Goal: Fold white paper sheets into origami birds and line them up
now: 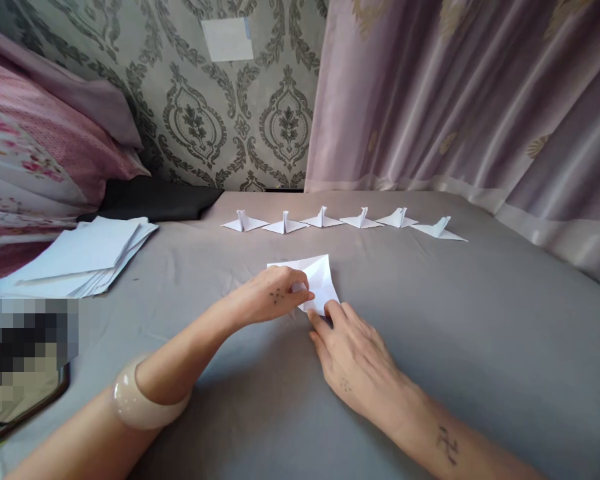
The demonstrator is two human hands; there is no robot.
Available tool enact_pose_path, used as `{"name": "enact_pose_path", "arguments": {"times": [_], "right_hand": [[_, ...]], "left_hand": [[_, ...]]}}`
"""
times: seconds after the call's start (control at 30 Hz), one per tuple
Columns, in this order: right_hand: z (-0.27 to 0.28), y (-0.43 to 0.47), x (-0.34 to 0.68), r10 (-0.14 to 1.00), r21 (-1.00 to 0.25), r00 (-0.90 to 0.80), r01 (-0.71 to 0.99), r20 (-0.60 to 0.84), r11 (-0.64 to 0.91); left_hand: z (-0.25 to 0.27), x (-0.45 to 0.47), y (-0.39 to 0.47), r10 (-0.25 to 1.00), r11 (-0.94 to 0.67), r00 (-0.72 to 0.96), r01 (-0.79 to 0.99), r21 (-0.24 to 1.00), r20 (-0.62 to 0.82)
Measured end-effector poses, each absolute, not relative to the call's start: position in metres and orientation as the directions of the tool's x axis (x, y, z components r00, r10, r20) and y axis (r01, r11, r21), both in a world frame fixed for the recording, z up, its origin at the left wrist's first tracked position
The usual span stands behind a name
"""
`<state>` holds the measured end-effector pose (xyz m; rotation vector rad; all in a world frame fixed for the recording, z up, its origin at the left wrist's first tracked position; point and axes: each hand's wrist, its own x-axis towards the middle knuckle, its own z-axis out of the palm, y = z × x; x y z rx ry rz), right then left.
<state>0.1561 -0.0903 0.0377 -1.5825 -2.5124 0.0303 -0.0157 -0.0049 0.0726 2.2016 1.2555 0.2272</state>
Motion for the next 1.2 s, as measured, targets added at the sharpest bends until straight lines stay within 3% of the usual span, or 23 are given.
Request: {"name": "enact_pose_path", "arguments": {"times": [0.13,0.2,0.27,0.37,0.57,0.83,1.03,1.2], "right_hand": [[0.039,-0.088,0.171,0.888,-0.113,-0.342,0.914,0.307,0.391],[0.038,-0.085,0.179,0.86,-0.092,-0.278,0.933,0.429,0.347],[0.036,-0.082,0.184,0.844,-0.071,-0.278,0.935,0.459,0.346],[0.033,-0.08,0.183,0.845,-0.037,-0.395,0.899,0.36,0.436],[0.034,-0.079,0.172,0.788,0.114,-0.559,0.828,0.259,0.55],[0.044,-0.067,0.17,0.811,0.07,-0.567,0.823,0.145,0.563],[0.063,-0.048,0.164,0.857,-0.074,-0.512,0.858,-0.062,0.508],[0.076,-0.029,0.157,0.874,-0.108,-0.432,0.902,-0.223,0.418]], "left_hand": [[0.068,-0.015,-0.008,0.824,-0.391,0.562,0.655,0.646,-0.072],[0.066,-0.015,-0.009,0.78,-0.448,0.625,0.535,0.716,0.021],[0.062,-0.016,-0.01,0.722,-0.494,0.685,0.41,0.767,0.099],[0.05,-0.023,-0.012,0.681,-0.542,0.725,0.4,0.739,0.106],[0.035,-0.046,-0.025,0.743,-0.646,0.651,0.64,0.416,0.154],[0.025,-0.049,-0.042,0.833,-0.528,0.531,0.678,0.511,0.156],[0.02,-0.042,-0.048,0.906,-0.404,0.403,0.732,0.549,0.128],[0.024,-0.039,-0.049,0.946,-0.289,0.317,0.731,0.618,0.068]]}}
